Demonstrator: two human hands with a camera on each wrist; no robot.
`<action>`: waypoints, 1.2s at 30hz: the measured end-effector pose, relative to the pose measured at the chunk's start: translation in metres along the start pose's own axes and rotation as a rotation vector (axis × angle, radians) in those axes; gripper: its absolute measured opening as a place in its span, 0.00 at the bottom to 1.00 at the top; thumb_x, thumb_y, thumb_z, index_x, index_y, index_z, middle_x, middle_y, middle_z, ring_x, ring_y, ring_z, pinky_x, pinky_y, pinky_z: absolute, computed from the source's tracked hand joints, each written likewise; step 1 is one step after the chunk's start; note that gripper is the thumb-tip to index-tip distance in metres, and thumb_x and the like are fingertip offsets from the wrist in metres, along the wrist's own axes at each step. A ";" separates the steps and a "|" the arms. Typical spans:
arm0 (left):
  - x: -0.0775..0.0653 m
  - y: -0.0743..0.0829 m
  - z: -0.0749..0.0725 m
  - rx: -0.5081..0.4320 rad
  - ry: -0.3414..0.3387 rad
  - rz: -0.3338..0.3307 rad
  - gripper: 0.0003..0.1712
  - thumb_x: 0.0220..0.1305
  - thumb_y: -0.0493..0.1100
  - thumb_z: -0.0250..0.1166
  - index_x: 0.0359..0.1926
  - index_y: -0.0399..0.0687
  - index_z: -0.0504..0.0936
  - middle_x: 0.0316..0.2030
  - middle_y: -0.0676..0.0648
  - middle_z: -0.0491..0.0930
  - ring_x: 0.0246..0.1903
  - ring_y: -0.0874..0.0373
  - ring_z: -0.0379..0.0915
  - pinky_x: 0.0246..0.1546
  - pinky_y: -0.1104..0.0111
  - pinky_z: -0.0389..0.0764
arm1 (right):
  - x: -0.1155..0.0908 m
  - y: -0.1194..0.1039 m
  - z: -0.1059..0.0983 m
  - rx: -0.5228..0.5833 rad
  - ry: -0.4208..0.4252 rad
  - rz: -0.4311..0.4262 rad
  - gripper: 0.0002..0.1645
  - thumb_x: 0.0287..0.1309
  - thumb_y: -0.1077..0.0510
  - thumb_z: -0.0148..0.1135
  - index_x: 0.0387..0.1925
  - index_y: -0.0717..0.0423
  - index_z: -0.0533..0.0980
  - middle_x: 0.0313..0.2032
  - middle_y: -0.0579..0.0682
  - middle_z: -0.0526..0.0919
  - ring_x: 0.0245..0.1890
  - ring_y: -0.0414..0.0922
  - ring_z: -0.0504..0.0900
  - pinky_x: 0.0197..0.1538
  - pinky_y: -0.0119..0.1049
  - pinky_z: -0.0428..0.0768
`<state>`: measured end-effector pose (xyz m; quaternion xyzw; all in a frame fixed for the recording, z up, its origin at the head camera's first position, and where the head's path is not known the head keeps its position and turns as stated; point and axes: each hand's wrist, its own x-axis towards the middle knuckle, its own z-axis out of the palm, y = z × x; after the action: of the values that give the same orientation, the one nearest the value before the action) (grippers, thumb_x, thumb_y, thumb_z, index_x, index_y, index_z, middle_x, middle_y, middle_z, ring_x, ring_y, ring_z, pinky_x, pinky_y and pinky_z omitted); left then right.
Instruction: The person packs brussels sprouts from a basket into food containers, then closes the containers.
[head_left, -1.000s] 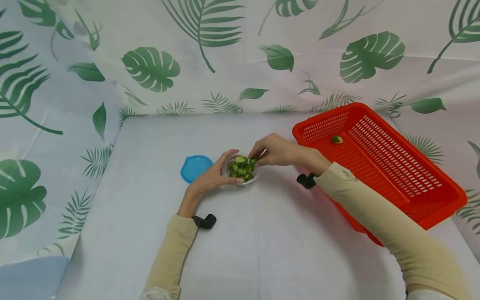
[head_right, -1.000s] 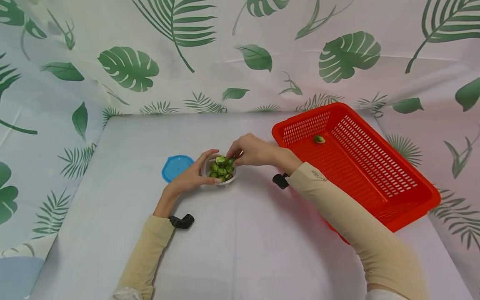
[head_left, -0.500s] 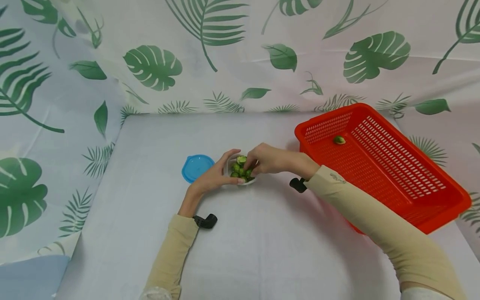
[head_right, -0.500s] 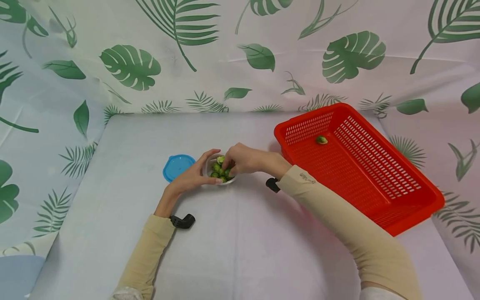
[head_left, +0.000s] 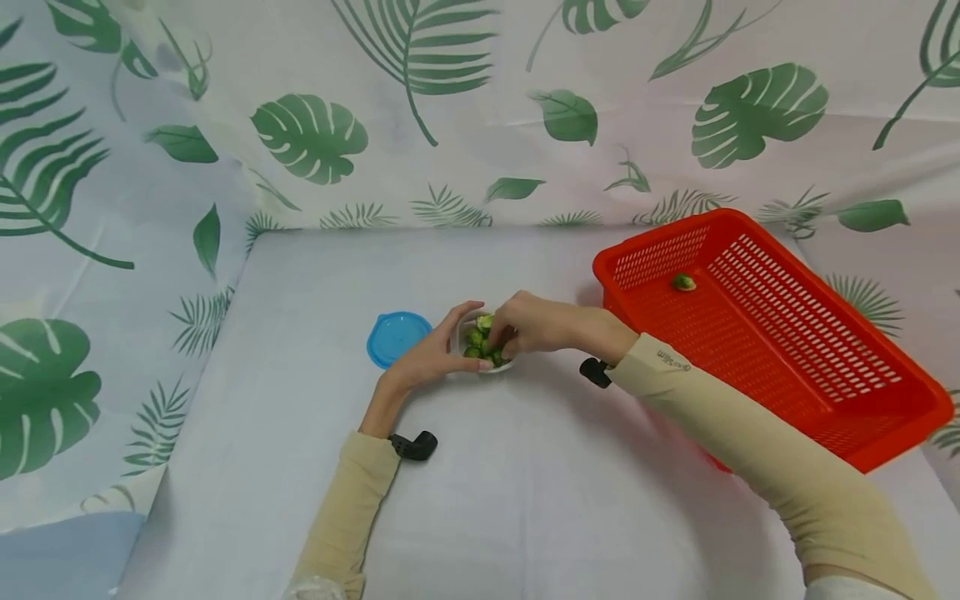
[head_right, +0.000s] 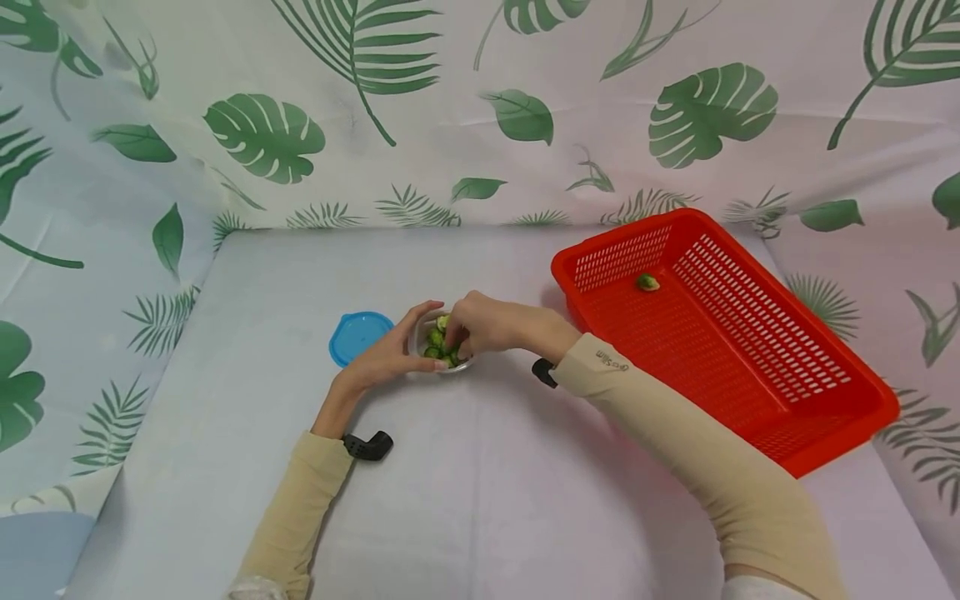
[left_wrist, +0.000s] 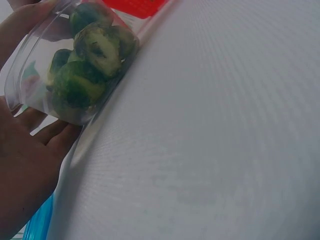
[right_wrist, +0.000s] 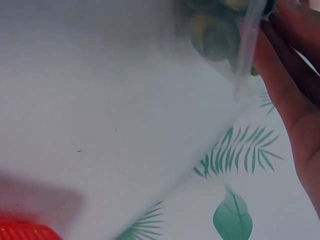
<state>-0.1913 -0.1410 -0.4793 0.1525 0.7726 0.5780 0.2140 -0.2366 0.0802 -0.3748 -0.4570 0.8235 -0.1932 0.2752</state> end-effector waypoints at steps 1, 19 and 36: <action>0.000 0.000 0.000 -0.004 -0.003 0.004 0.55 0.60 0.51 0.77 0.80 0.75 0.52 0.80 0.58 0.52 0.81 0.53 0.36 0.76 0.39 0.51 | 0.000 0.000 0.000 -0.003 -0.004 -0.001 0.12 0.60 0.68 0.71 0.46 0.61 0.88 0.42 0.52 0.89 0.42 0.45 0.84 0.54 0.41 0.85; 0.003 0.000 0.000 -0.029 -0.012 0.013 0.56 0.60 0.49 0.77 0.81 0.71 0.51 0.81 0.57 0.50 0.82 0.54 0.31 0.77 0.41 0.46 | 0.007 0.001 0.010 -0.111 0.026 -0.015 0.08 0.57 0.71 0.72 0.39 0.63 0.88 0.37 0.54 0.90 0.39 0.50 0.86 0.51 0.40 0.87; -0.001 0.000 0.002 -0.045 -0.005 0.015 0.55 0.61 0.49 0.76 0.80 0.72 0.52 0.81 0.56 0.50 0.81 0.54 0.36 0.77 0.40 0.46 | -0.003 -0.001 0.009 -0.075 0.035 -0.069 0.12 0.59 0.67 0.73 0.46 0.62 0.87 0.42 0.53 0.89 0.41 0.45 0.83 0.54 0.41 0.85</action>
<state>-0.1891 -0.1398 -0.4795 0.1547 0.7578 0.5963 0.2151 -0.2293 0.0823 -0.3802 -0.4916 0.8186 -0.1794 0.2368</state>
